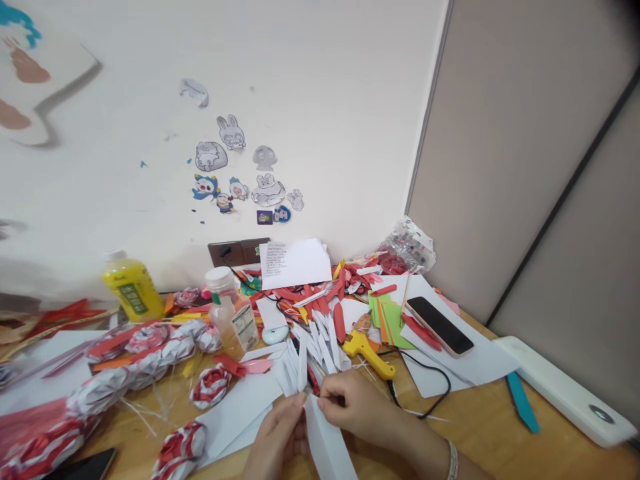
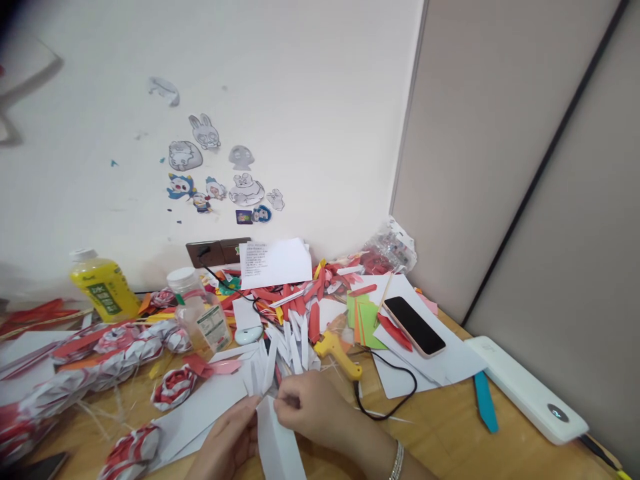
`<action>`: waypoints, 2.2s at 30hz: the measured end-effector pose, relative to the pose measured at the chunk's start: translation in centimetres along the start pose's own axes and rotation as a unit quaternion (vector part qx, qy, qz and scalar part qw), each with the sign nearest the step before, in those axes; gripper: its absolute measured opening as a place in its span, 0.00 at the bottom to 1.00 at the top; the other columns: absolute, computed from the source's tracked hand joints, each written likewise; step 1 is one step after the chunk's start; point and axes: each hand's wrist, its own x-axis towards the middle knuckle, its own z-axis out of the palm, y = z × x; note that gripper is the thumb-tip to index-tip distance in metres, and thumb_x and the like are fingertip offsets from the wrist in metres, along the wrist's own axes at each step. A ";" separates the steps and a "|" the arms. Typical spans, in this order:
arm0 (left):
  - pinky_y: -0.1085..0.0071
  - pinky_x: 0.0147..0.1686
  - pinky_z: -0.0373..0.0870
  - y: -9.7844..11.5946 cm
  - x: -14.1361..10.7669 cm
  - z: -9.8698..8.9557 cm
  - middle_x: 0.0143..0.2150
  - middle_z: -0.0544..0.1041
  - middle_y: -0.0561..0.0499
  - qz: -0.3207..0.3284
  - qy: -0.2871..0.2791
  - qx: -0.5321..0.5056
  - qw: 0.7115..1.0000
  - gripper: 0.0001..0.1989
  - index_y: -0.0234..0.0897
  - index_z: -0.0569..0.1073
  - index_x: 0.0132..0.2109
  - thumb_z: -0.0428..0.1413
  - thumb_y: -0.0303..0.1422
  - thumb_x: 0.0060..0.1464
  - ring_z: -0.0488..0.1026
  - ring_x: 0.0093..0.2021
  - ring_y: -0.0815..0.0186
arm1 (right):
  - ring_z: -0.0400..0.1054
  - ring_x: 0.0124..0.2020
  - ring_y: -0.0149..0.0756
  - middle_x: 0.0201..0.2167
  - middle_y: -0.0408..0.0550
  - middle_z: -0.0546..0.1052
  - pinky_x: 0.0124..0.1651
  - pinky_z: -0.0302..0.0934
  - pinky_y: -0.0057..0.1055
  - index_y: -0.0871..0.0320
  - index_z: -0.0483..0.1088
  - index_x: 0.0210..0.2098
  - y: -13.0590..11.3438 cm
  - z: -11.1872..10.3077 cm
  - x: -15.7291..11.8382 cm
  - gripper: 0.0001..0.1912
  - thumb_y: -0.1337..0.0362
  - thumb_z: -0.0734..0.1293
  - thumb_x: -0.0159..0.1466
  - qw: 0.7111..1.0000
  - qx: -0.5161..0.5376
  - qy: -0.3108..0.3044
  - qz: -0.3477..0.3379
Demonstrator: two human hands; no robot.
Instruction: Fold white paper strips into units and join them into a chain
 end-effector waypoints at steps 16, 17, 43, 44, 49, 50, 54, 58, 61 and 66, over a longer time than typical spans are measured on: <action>0.72 0.20 0.63 1.2 -0.9 1.1 0.16 0.71 0.52 0.001 -0.022 -0.027 0.999 0.11 0.32 0.72 0.25 0.54 0.36 0.47 0.69 0.20 0.66 | 0.56 0.21 0.25 0.18 0.37 0.63 0.22 0.46 0.20 0.60 0.63 0.22 -0.5 -0.4 -0.2 0.08 0.63 0.63 0.55 0.999 0.017 -0.005 0.038; 0.72 0.21 0.64 1.2 -0.9 1.1 0.16 0.71 0.52 -0.001 -0.027 -0.021 0.999 0.11 0.32 0.73 0.25 0.54 0.36 0.48 0.70 0.20 0.65 | 0.56 0.21 0.25 0.18 0.37 0.63 0.22 0.46 0.20 0.60 0.63 0.22 -0.5 -0.4 -0.1 0.08 0.62 0.64 0.54 0.999 0.013 -0.004 0.044; 0.68 0.27 0.67 -0.1 1.0 -0.4 0.19 0.76 0.51 -0.031 -0.006 0.048 0.998 0.16 0.32 0.73 0.25 0.63 0.41 0.32 0.72 0.23 0.64 | 0.55 0.21 0.25 0.18 0.38 0.62 0.23 0.48 0.20 0.61 0.65 0.24 0.0 -0.9 0.1 0.06 0.65 0.62 0.55 0.991 0.098 -0.002 0.087; 0.68 0.26 0.68 -0.1 1.0 -0.5 0.19 0.76 0.51 -0.032 -0.007 0.048 0.998 0.16 0.32 0.73 0.25 0.63 0.41 0.32 0.72 0.22 0.64 | 0.55 0.21 0.25 0.18 0.38 0.62 0.23 0.48 0.20 0.61 0.65 0.23 0.0 -0.9 0.1 0.06 0.65 0.62 0.55 0.992 0.097 -0.001 0.085; 0.71 0.21 0.67 0.1 0.8 -0.5 0.17 0.74 0.52 -0.038 -0.029 0.029 0.998 0.16 0.32 0.72 0.25 0.59 0.43 0.38 0.71 0.21 0.65 | 0.55 0.21 0.25 0.18 0.37 0.62 0.23 0.48 0.20 0.60 0.65 0.23 -0.1 -1.0 0.1 0.05 0.67 0.62 0.54 0.994 0.084 0.006 0.072; 0.72 0.21 0.67 0.1 0.8 -0.5 0.17 0.74 0.52 -0.037 -0.031 0.028 0.998 0.16 0.32 0.72 0.24 0.60 0.43 0.38 0.71 0.21 0.66 | 0.55 0.21 0.25 0.18 0.37 0.62 0.23 0.48 0.20 0.60 0.64 0.23 -0.1 -1.0 0.0 0.05 0.67 0.62 0.54 0.994 0.083 0.006 0.070; 0.70 0.23 0.67 0.1 0.9 -0.6 0.16 0.73 0.53 -0.042 -0.035 0.039 0.998 0.16 0.33 0.73 0.23 0.60 0.44 0.36 0.70 0.20 0.66 | 0.55 0.21 0.25 0.18 0.37 0.62 0.24 0.49 0.20 0.60 0.64 0.22 0.0 -0.9 0.1 0.05 0.67 0.62 0.54 0.995 0.080 0.005 0.065; 0.69 0.25 0.68 -0.2 1.2 -0.8 0.16 0.74 0.53 -0.048 -0.031 0.050 0.997 0.16 0.33 0.73 0.21 0.61 0.44 0.34 0.70 0.20 0.67 | 0.55 0.21 0.25 0.18 0.37 0.63 0.23 0.49 0.20 0.60 0.64 0.22 0.0 -0.8 0.1 0.05 0.67 0.62 0.53 0.994 0.079 0.002 0.069; 0.69 0.24 0.68 -0.2 1.2 -0.9 0.18 0.76 0.52 -0.032 -0.029 0.059 0.997 0.15 0.33 0.74 0.22 0.62 0.42 0.33 0.71 0.21 0.65 | 0.56 0.21 0.25 0.18 0.38 0.63 0.23 0.49 0.20 0.61 0.65 0.22 0.1 -0.8 0.2 0.05 0.67 0.62 0.53 0.994 0.082 0.003 0.071; 0.66 0.30 0.69 0.2 0.8 -0.7 0.20 0.77 0.52 -0.028 -0.063 0.066 0.995 0.12 0.33 0.76 0.25 0.60 0.39 0.39 0.73 0.24 0.63 | 0.55 0.20 0.25 0.17 0.37 0.63 0.22 0.48 0.20 0.60 0.64 0.22 0.2 -0.7 0.2 0.05 0.68 0.62 0.53 0.995 0.074 0.008 0.071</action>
